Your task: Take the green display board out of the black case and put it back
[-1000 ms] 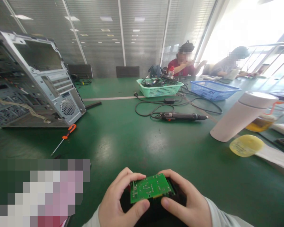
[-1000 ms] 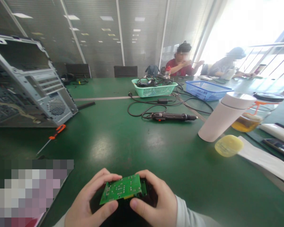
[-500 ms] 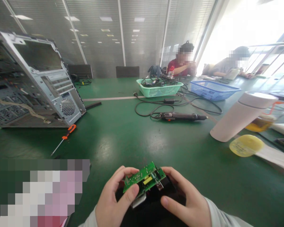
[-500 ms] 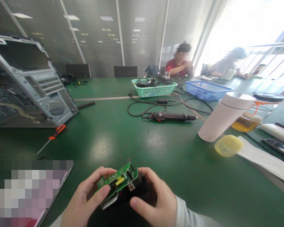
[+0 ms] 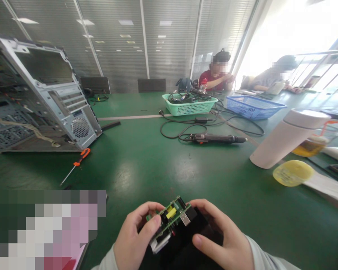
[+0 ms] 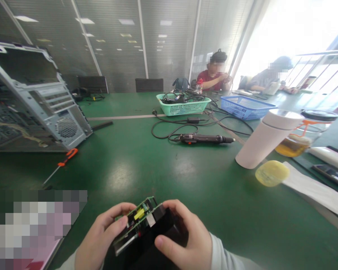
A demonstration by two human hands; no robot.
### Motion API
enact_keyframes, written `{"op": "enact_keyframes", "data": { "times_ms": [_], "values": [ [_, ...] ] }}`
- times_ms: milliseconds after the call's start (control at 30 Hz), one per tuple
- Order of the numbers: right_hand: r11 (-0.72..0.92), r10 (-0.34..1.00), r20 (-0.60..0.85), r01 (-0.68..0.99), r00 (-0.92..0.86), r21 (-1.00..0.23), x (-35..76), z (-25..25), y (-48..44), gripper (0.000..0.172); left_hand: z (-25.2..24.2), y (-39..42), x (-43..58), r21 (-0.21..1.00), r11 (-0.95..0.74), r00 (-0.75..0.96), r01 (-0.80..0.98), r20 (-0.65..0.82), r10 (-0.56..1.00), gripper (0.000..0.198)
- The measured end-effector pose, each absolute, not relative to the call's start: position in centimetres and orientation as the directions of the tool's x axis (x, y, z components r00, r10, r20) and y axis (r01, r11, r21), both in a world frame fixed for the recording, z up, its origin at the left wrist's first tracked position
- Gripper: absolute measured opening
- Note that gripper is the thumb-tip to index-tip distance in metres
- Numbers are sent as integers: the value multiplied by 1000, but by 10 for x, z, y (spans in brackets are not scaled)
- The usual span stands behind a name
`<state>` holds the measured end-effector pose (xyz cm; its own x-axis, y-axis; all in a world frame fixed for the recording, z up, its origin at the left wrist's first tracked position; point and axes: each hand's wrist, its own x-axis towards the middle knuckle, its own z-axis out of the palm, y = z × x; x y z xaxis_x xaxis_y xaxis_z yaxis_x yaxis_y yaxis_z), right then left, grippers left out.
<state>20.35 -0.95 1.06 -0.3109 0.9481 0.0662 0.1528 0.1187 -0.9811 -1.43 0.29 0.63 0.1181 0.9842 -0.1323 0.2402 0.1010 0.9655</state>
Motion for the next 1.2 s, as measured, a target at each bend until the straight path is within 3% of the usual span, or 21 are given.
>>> {"op": "enact_keyframes", "data": {
  "times_ms": [233,1200],
  "values": [
    [149,942,96,144,-322,-978,204,9,-8,33,18,-1,-4,955,8,53,297,-25,998,25],
    [120,942,75,120,-328,-985,202,9,-8,35,13,-1,-5,930,-27,132,366,-23,991,29]
  ]
}}
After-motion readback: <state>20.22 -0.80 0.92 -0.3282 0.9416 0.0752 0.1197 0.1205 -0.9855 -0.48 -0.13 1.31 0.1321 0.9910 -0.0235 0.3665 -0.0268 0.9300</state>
